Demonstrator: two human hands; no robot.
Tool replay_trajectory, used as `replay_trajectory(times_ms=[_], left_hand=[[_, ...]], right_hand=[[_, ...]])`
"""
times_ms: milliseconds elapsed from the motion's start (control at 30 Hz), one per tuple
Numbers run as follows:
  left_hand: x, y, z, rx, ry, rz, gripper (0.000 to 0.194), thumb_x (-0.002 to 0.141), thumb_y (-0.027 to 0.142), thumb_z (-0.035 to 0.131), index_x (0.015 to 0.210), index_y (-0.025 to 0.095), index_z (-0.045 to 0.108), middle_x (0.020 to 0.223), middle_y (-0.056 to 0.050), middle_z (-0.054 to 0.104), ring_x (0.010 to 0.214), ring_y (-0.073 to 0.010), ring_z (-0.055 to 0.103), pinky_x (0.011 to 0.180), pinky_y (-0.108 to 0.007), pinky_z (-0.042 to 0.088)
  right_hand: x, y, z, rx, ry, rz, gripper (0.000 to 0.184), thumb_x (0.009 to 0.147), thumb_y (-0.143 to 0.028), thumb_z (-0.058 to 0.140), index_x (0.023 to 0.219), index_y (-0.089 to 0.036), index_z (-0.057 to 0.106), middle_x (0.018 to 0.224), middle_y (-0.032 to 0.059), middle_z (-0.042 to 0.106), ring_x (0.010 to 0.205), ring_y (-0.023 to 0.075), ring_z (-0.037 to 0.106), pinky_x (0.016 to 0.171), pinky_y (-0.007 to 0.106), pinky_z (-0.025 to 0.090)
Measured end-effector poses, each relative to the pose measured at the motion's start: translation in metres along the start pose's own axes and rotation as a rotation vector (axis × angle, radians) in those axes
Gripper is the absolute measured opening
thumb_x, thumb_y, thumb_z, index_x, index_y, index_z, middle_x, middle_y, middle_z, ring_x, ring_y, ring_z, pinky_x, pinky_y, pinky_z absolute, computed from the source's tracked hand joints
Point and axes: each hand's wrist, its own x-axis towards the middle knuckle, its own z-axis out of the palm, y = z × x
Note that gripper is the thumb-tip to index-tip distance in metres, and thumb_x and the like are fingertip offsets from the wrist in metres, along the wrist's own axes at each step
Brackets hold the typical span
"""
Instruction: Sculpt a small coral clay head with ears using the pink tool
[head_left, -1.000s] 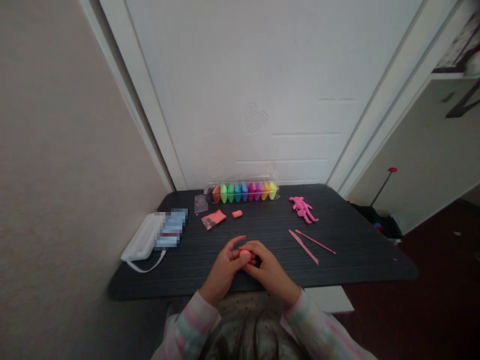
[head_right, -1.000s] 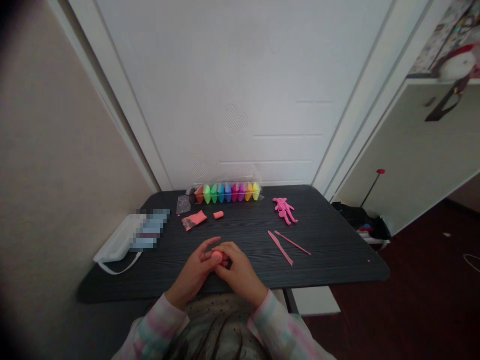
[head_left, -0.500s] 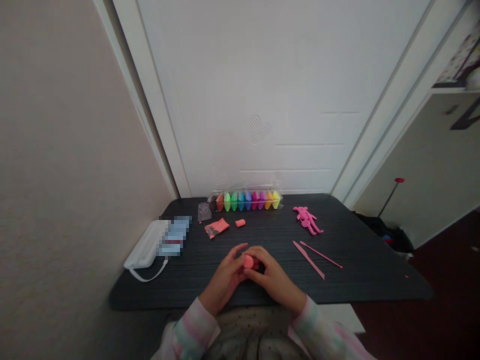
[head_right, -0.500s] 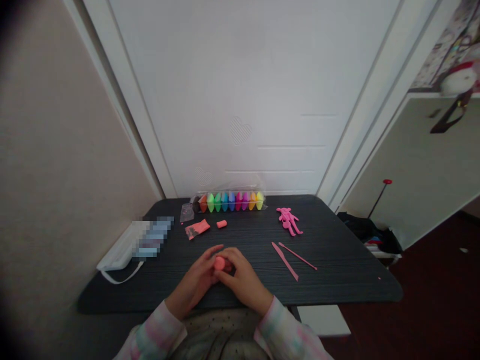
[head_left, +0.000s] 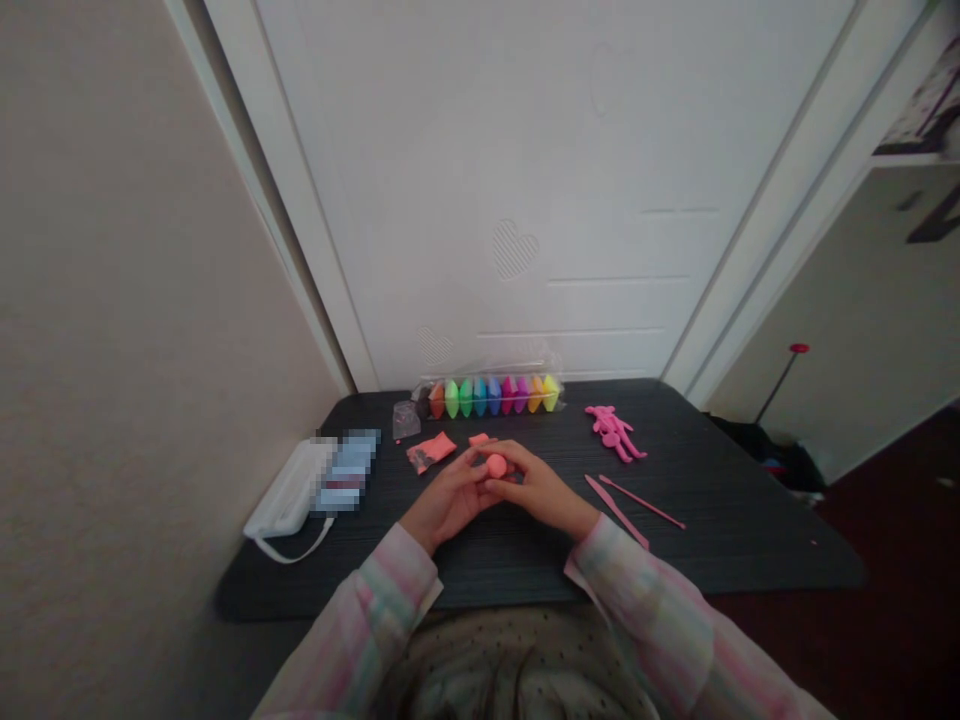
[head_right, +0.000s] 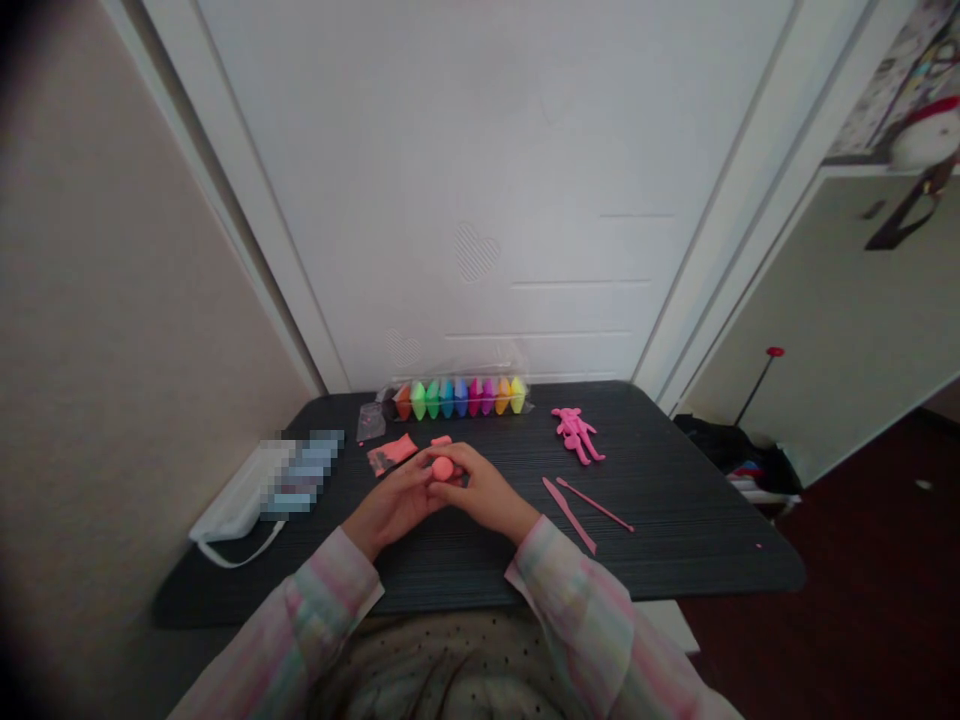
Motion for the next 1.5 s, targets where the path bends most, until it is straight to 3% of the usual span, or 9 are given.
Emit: replay_trajectory(times_ms=[200,467,767,1033,1300,1500], left_hand=[[0.013,-0.004,-0.013,0.053,0.051,-0.038,0.033,0.069,0.006,0.055,0.1,0.017,0.052,0.083,-0.004,0.06,0.074,-0.0118,0.058,0.071,-0.025,0.043],[0.015,-0.009,-0.019,0.062,0.077,-0.027,0.036,0.068,0.009,0.058,0.102,0.014,0.048,0.081,-0.005,0.06,0.072,-0.0113,0.058,0.07,-0.025,0.043],[0.015,-0.008,-0.02,0.123,0.088,0.059,0.047,0.066,0.005,0.06,0.108,0.015,0.043,0.07,0.001,0.058,0.066,-0.008,0.056,0.063,-0.02,0.042],[0.015,-0.006,-0.018,0.151,0.142,0.076,0.05,0.062,0.005,0.063,0.108,0.014,0.044,0.066,0.001,0.058,0.063,-0.0081,0.055,0.065,-0.022,0.043],[0.015,-0.006,-0.017,0.14,0.167,0.052,0.047,0.065,0.008,0.061,0.108,0.015,0.045,0.075,-0.002,0.06,0.07,-0.0116,0.058,0.067,-0.025,0.043],[0.017,-0.006,-0.019,0.131,0.149,0.066,0.048,0.062,0.005,0.063,0.105,0.013,0.046,0.07,-0.001,0.06,0.063,-0.0095,0.057,0.06,-0.022,0.042]], right_hand=[[0.001,0.023,0.005,-0.103,0.04,-0.014,0.034,0.07,-0.018,0.057,0.104,-0.02,0.053,0.103,0.0049,0.055,0.099,0.0155,0.048,0.088,0.033,0.036],[-0.002,0.036,0.009,-0.159,0.056,0.016,0.031,0.069,-0.02,0.058,0.1,-0.019,0.054,0.098,0.005,0.056,0.092,0.0161,0.05,0.081,0.033,0.039],[-0.004,0.036,0.01,-0.191,0.103,-0.017,0.04,0.068,-0.021,0.06,0.107,-0.019,0.049,0.103,0.0061,0.053,0.094,0.0159,0.049,0.078,0.032,0.041],[-0.004,0.04,0.009,-0.225,0.101,-0.016,0.029,0.07,-0.022,0.057,0.099,-0.02,0.054,0.096,0.0049,0.054,0.087,0.0152,0.05,0.067,0.028,0.042],[-0.004,0.038,0.01,-0.233,0.113,-0.021,0.027,0.07,-0.022,0.058,0.097,-0.019,0.055,0.094,0.0046,0.054,0.088,0.0152,0.05,0.071,0.029,0.042],[-0.004,0.037,0.011,-0.24,0.097,-0.018,0.03,0.069,-0.022,0.058,0.099,-0.019,0.055,0.097,0.006,0.054,0.089,0.0158,0.049,0.069,0.028,0.042]])
